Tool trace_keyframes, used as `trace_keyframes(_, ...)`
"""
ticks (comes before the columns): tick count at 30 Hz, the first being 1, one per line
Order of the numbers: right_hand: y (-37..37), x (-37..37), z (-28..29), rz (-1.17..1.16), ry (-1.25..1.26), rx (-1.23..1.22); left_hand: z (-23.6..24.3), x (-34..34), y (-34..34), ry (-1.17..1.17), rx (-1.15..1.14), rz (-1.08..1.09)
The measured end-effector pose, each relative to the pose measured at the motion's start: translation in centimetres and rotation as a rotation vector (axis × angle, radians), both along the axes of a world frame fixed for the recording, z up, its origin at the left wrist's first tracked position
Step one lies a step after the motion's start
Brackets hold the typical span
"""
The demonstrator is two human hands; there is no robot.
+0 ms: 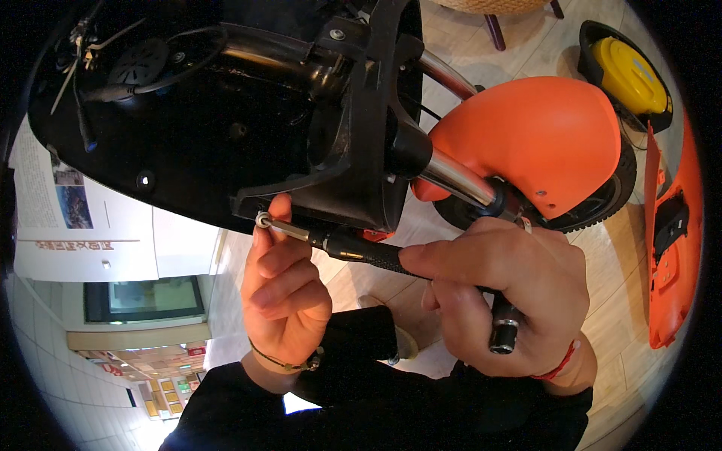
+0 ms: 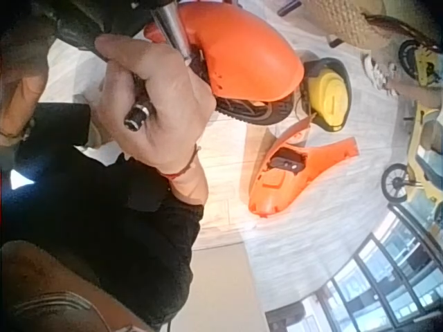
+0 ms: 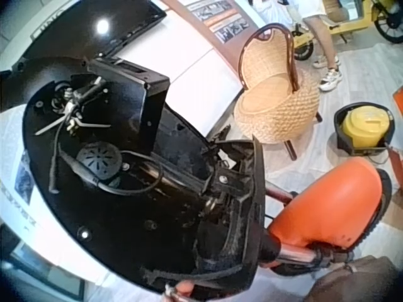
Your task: Replacing fairing and internal components on an electric scooter.
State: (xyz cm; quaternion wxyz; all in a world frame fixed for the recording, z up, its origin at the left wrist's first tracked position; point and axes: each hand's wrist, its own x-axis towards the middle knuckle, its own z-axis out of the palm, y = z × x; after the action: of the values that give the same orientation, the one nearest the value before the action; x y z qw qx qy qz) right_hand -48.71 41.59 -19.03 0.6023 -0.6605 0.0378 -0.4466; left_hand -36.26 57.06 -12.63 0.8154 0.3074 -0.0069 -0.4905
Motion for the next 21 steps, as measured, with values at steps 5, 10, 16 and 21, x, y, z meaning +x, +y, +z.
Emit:
trace_keyframes(5,-0.1,0.0,-0.1,0.047,-0.015,-0.028,0.1,0.0,0.1,0.022,-0.060,0.034)
trace_keyframes(10,-0.3,0.2,-0.3,0.099,-0.044,-0.064,0.2,0.1,0.1,-0.041,-0.024,0.015)
trace_keyframes(16,0.1,0.4,-0.5,0.113,-0.054,0.029,0.1,0.1,0.4,-0.088,-0.003,0.006)
trace_keyframes(21,0.5,0.5,-0.6,0.061,-0.006,0.230,0.2,0.4,1.5,-0.526,0.275,-0.033)
